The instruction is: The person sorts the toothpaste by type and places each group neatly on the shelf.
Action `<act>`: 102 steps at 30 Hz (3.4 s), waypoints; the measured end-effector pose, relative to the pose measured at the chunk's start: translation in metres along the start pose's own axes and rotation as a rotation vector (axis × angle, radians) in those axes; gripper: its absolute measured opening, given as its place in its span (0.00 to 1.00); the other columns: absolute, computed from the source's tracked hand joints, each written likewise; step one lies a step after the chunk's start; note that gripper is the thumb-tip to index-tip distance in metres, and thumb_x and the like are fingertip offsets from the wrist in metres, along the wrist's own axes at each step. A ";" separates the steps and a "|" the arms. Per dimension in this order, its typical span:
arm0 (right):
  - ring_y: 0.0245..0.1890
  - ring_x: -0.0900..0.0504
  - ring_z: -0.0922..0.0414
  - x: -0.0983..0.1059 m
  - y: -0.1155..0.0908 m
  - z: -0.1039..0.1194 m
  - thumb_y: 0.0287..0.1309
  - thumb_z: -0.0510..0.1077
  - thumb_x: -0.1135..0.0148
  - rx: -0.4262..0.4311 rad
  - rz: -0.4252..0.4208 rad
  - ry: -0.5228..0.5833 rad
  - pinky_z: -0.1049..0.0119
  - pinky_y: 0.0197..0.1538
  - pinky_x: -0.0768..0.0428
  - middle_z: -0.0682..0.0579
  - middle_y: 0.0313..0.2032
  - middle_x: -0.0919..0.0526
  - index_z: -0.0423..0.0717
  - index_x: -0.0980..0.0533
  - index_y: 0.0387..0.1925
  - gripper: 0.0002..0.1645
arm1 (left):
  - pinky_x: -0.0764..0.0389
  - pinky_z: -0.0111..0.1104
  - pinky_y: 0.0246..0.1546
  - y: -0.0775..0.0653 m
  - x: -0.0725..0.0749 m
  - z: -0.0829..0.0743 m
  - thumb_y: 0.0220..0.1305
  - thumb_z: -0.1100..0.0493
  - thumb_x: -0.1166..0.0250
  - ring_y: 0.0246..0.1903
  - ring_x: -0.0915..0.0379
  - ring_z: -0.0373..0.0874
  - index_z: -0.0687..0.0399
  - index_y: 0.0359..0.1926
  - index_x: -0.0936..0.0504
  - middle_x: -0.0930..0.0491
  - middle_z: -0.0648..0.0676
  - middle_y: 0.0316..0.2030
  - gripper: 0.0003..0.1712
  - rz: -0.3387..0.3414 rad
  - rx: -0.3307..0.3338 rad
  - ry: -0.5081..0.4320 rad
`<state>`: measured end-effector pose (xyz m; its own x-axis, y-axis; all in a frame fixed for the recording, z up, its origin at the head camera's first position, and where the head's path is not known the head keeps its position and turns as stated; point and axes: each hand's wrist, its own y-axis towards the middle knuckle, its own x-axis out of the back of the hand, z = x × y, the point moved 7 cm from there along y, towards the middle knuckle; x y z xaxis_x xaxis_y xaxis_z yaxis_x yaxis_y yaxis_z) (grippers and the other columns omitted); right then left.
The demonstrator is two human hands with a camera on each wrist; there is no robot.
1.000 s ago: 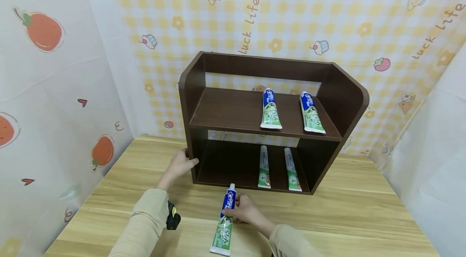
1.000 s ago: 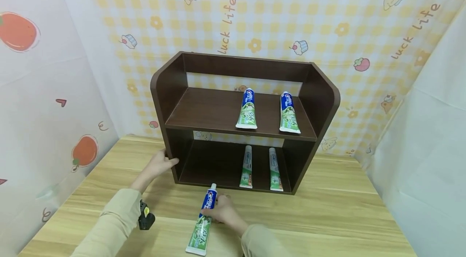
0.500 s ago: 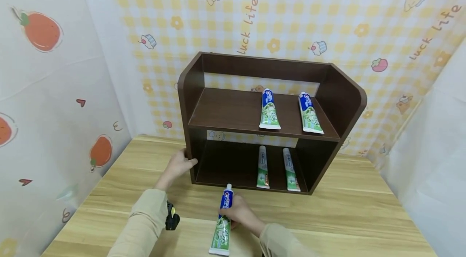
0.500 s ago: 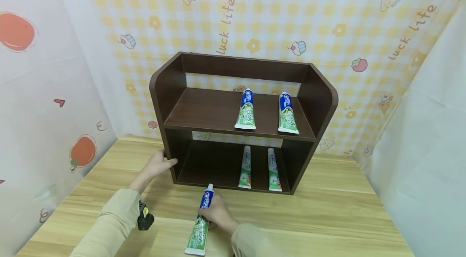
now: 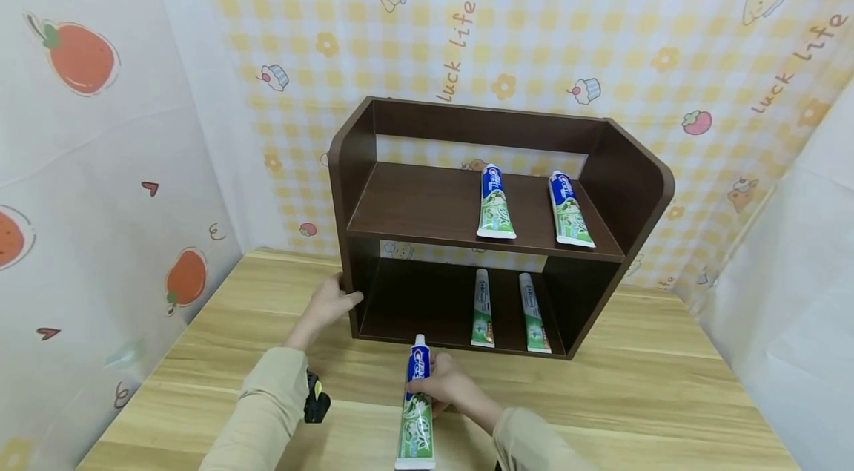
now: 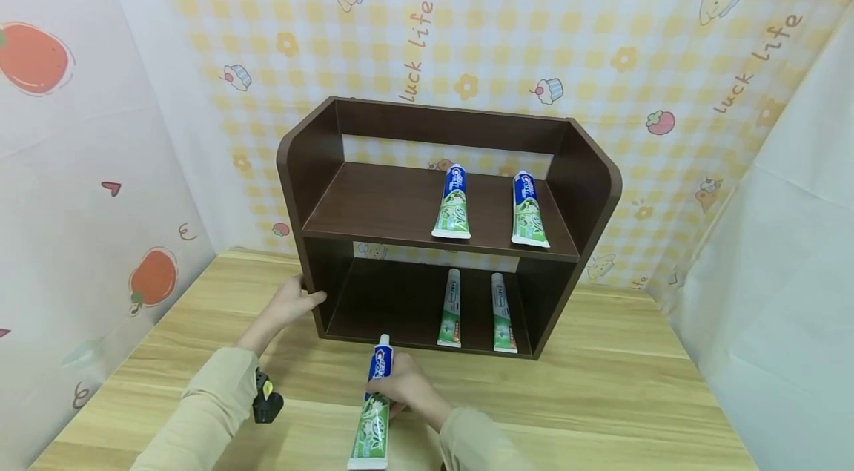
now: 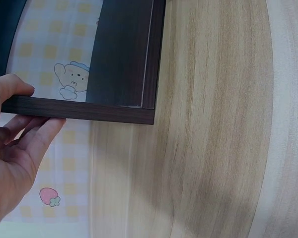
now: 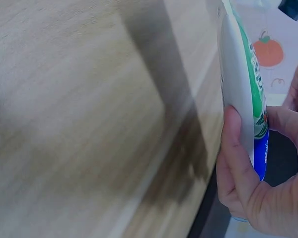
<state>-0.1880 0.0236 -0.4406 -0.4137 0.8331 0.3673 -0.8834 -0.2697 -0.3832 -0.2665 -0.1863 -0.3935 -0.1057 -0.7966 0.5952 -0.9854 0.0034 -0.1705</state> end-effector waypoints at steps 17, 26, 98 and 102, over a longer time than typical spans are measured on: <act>0.24 0.20 0.54 0.030 -0.031 0.045 0.43 0.37 0.32 0.083 0.035 -0.033 0.59 0.22 0.20 0.42 0.33 0.24 0.31 0.39 0.48 0.33 | 0.29 0.50 0.51 -0.001 0.000 -0.003 0.61 0.57 0.46 0.53 0.34 0.62 0.77 0.65 0.53 0.39 0.75 0.59 0.40 -0.003 -0.007 0.030; 0.23 0.22 0.56 0.040 -0.044 0.069 0.44 0.39 0.32 0.128 0.036 -0.091 0.59 0.24 0.19 0.44 0.31 0.28 0.31 0.38 0.49 0.33 | 0.29 0.50 0.52 -0.002 0.001 -0.003 0.62 0.56 0.47 0.55 0.35 0.63 0.77 0.65 0.53 0.39 0.74 0.59 0.40 0.001 -0.001 0.035; 0.36 0.20 0.52 0.119 -0.015 0.216 0.50 0.44 0.35 0.157 -0.098 -0.140 0.59 0.37 0.18 0.42 0.47 0.24 0.39 0.40 0.57 0.35 | 0.32 0.31 0.25 0.001 0.002 -0.002 0.59 0.59 0.43 0.23 0.37 0.42 0.74 0.59 0.39 0.31 0.54 0.25 0.31 -0.059 -0.026 0.026; 0.37 0.18 0.50 0.121 -0.007 0.219 0.50 0.45 0.35 0.155 -0.107 -0.161 0.61 0.35 0.18 0.41 0.48 0.23 0.38 0.40 0.58 0.37 | 0.32 0.30 0.24 0.001 0.000 -0.001 0.59 0.59 0.43 0.21 0.38 0.41 0.75 0.62 0.43 0.33 0.51 0.21 0.34 -0.050 -0.017 0.011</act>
<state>-0.2804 0.0204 -0.2079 -0.3345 0.7766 0.5339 -0.9422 -0.2652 -0.2047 -0.2678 -0.1861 -0.3932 -0.0573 -0.7892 0.6115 -0.9916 -0.0262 -0.1267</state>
